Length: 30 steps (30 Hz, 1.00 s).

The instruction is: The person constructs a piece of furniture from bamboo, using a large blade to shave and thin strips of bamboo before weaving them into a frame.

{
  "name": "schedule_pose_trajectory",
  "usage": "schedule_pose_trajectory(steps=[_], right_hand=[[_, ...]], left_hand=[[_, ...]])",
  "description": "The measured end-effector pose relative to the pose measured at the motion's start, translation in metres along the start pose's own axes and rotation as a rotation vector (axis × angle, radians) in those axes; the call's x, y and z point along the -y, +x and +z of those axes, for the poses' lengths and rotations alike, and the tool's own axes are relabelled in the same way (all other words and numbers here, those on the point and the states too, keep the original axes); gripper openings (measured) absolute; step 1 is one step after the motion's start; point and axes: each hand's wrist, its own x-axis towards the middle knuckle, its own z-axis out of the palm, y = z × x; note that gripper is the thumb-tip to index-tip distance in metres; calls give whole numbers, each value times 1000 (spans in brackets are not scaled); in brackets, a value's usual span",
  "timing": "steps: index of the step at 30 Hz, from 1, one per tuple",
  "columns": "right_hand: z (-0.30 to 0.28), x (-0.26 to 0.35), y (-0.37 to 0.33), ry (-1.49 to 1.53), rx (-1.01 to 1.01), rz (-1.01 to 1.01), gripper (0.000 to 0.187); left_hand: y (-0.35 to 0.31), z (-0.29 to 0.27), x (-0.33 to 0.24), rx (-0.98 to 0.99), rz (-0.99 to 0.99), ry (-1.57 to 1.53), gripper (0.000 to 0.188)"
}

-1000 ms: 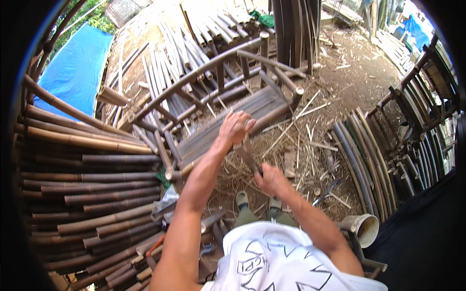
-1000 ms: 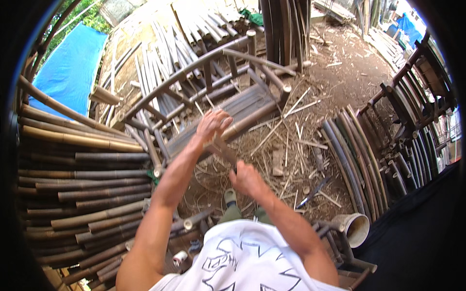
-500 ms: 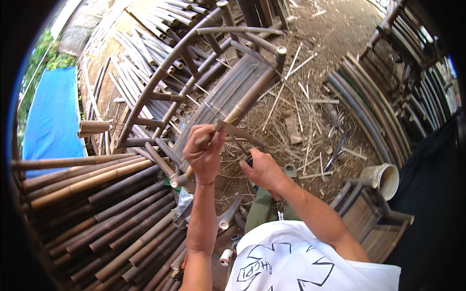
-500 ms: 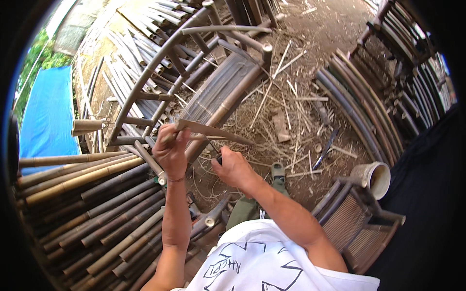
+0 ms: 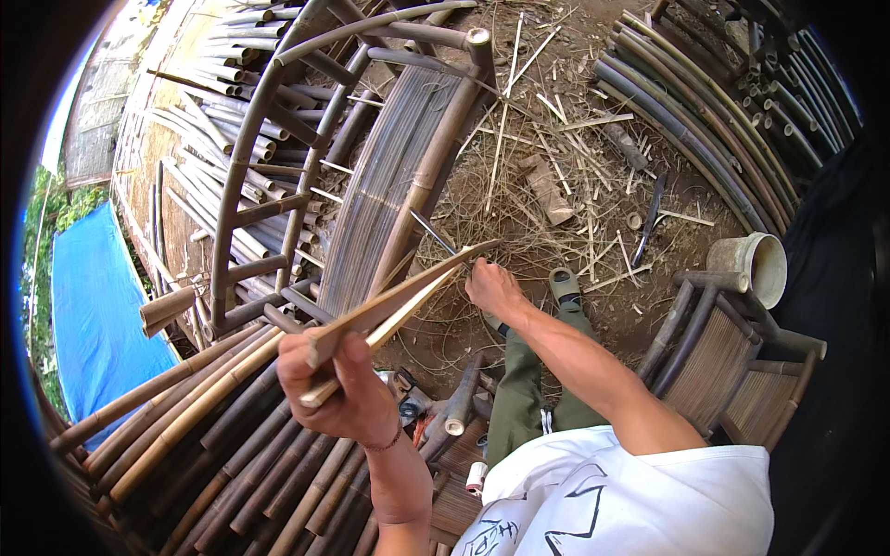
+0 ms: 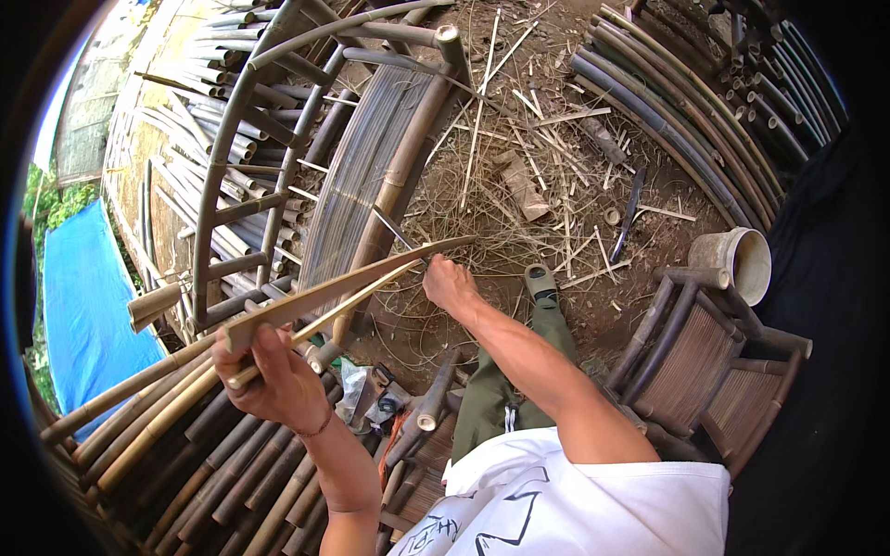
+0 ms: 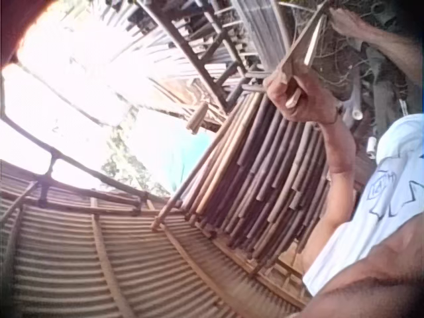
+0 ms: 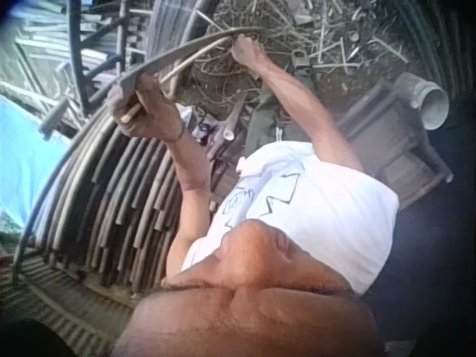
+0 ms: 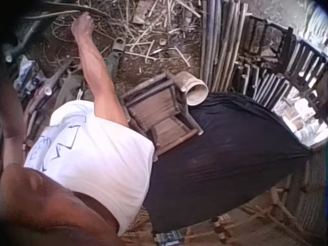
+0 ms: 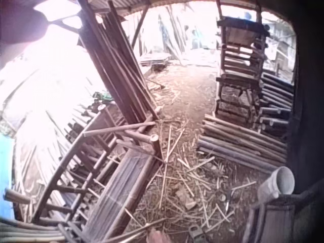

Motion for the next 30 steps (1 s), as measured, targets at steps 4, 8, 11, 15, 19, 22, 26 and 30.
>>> schedule_pose_trajectory(steps=[4, 8, 11, 15, 19, 22, 26, 30], right_hand=[[-23, 10, -8, -8, 10, -17, 20], [-22, -6, -8, 10, 90, 52, 21], [-6, -22, -4, 19, 147, 110, 24], [-14, -32, 12, 583, 600, 338, 30], [1, -34, 1, 197, 267, 62, 34], [20, -89, 9, 123, 305, -144, 29], [61, -217, 34, -178, 395, 329, 22], [85, -240, 23, -89, 465, 393, 21]], left_hand=[[10, -20, 10, -192, -225, 190, 21], [12, -15, 25, -256, -369, -199, 27], [-10, -20, 31, -200, -312, -282, 21], [5, -37, 21, -41, -442, -317, 6], [1, -38, 29, -183, -460, -349, 16], [8, -33, 32, -421, -400, -240, 20], [14, -55, 33, -331, -451, -277, 29], [19, -89, 39, 96, -477, -557, 21]])
